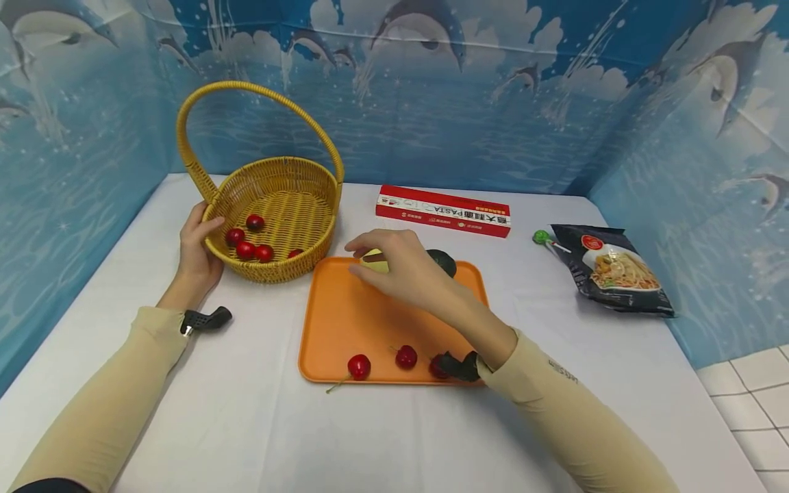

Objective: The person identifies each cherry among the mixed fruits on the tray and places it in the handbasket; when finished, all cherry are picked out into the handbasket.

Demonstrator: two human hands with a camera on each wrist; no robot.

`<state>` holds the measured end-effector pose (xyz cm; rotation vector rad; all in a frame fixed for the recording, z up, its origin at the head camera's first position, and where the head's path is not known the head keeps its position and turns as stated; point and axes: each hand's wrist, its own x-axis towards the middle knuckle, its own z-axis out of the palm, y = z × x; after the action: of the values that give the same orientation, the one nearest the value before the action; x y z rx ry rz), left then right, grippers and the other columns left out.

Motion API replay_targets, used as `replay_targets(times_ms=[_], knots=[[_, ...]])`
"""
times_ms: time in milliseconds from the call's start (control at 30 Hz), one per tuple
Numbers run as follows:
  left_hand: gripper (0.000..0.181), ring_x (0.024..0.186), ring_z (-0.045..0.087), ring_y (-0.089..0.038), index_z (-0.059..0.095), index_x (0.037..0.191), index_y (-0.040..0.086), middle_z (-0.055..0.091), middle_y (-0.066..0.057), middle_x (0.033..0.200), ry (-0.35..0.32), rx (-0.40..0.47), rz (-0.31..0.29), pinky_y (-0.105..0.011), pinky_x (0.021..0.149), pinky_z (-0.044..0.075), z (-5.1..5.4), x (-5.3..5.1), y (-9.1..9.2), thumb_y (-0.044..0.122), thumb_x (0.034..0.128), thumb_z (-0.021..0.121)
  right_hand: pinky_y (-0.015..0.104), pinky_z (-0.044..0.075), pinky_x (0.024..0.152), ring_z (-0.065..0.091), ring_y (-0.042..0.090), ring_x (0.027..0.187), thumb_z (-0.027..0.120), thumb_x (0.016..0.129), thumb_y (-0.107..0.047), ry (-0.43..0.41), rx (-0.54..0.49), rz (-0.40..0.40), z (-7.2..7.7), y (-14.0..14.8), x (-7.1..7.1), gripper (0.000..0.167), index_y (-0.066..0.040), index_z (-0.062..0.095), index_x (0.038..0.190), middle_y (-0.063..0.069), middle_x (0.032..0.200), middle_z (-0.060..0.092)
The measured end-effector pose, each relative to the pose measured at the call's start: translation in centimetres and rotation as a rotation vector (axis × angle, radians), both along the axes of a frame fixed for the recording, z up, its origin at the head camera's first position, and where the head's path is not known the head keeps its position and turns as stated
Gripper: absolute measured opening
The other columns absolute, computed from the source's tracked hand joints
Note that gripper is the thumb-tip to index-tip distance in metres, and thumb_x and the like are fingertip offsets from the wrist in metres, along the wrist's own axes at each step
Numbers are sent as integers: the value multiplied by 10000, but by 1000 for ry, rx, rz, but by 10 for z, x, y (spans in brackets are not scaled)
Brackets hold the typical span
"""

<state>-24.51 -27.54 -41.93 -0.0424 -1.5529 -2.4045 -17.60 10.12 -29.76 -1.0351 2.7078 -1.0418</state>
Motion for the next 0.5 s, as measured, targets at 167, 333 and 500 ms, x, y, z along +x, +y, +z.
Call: replay_targets(times_ms=[167, 333, 500], knots=[[502, 1419, 414, -286, 487, 1491, 63, 479, -98, 1464, -3, 3, 4, -376, 1249, 321, -1, 0, -1, 83, 991, 516, 433, 618, 945, 756, 209, 1101, 765, 979, -221, 51, 2, 0, -2, 18, 12, 298, -140, 754, 1266, 36, 1216, 771], [500, 1412, 422, -282, 484, 1496, 55, 477, -112, 1470, -6, 3, 3, -372, 1239, 332, 0, 1, -1, 78, 996, 508, 450, 602, 982, 738, 200, 1118, 789, 956, -183, 45, 23, -22, -4, 37, 23, 334, -134, 743, 1284, 20, 1209, 771], [505, 1400, 427, -281, 477, 1500, 50, 474, -120, 1472, -1, 12, -4, -381, 1238, 327, 0, 0, 0, 80, 997, 514, 484, 576, 1024, 716, 194, 1181, 796, 952, -199, 31, 76, -46, -9, 55, 30, 343, -187, 744, 1291, -10, 1238, 763]])
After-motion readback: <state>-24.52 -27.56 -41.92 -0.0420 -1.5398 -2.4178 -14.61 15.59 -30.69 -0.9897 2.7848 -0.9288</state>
